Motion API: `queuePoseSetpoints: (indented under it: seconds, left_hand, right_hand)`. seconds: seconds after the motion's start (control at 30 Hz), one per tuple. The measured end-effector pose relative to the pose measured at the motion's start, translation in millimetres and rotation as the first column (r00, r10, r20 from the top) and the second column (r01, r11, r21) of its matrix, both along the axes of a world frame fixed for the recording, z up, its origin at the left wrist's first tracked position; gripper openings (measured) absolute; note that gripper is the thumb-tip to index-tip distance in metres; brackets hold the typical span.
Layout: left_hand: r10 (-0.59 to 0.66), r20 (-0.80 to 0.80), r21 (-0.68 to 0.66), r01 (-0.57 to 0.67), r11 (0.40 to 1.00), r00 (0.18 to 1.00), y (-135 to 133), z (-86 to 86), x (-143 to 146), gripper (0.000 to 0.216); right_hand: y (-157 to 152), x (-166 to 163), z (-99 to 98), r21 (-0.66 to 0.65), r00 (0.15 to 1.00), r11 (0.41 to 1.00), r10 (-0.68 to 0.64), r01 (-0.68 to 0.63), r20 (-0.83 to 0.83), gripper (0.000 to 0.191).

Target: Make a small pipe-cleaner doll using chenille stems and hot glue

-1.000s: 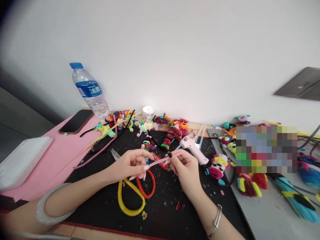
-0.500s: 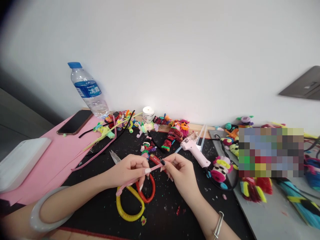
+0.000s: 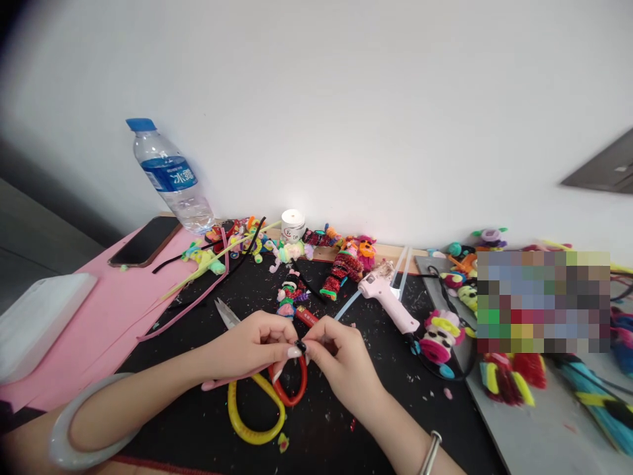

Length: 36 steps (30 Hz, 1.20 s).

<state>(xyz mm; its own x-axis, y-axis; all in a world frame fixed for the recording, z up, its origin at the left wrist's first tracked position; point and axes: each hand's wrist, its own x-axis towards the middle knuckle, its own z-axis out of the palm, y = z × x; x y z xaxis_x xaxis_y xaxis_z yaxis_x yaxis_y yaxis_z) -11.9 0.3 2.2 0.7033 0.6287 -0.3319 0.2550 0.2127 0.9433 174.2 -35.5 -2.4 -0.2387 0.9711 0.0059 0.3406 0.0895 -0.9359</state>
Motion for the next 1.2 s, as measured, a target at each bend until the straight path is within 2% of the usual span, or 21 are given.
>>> queuePoseSetpoints:
  seconds: [0.2, 0.5, 0.7, 0.87, 1.03, 1.2]
  left_hand:
    - [0.048, 0.020, 0.053, -0.049, 0.997, 0.999, 2.4, 3.6, 0.5, 0.027]
    - [0.085, 0.023, 0.057, -0.087, 0.995, 0.996, 0.0, 1.3, 1.9, 0.027]
    - [0.273, 0.150, 0.001, -0.276, 0.961, 0.950, -1.4, 1.1, 2.4, 0.028]
    - [0.410, 0.186, 0.072, -0.428, 0.901, 0.893, -2.1, 0.9, 0.4, 0.034]
    - [0.412, 0.136, 0.137, -0.429, 0.893, 0.901, -1.6, -3.9, -2.0, 0.046]
    - [0.450, 0.106, 0.194, -0.462, 0.865, 0.887, -1.5, -0.8, -0.6, 0.035]
  right_hand:
    - [3.6, 10.1, 2.4, 0.022, 0.996, 0.997, 0.066, -0.068, 0.059, 0.013]
    - [3.1, 10.4, 3.3, 0.069, 0.984, 0.993, 0.083, -0.094, 0.155, 0.014]
    - [0.5, 11.2, -2.0, 0.024, 0.997, 0.999, 0.043, -0.045, 0.058, 0.014]
    - [1.1, 10.7, -3.5, 0.016, 0.999, 0.999, -0.038, 0.038, -0.022, 0.013]
    - [2.0, 9.7, -3.4, 0.024, 0.997, 0.998, -0.060, 0.061, -0.046, 0.012]
    - [2.7, 9.9, -5.8, 0.009, 0.998, 0.999, -0.050, 0.051, -0.049, 0.012]
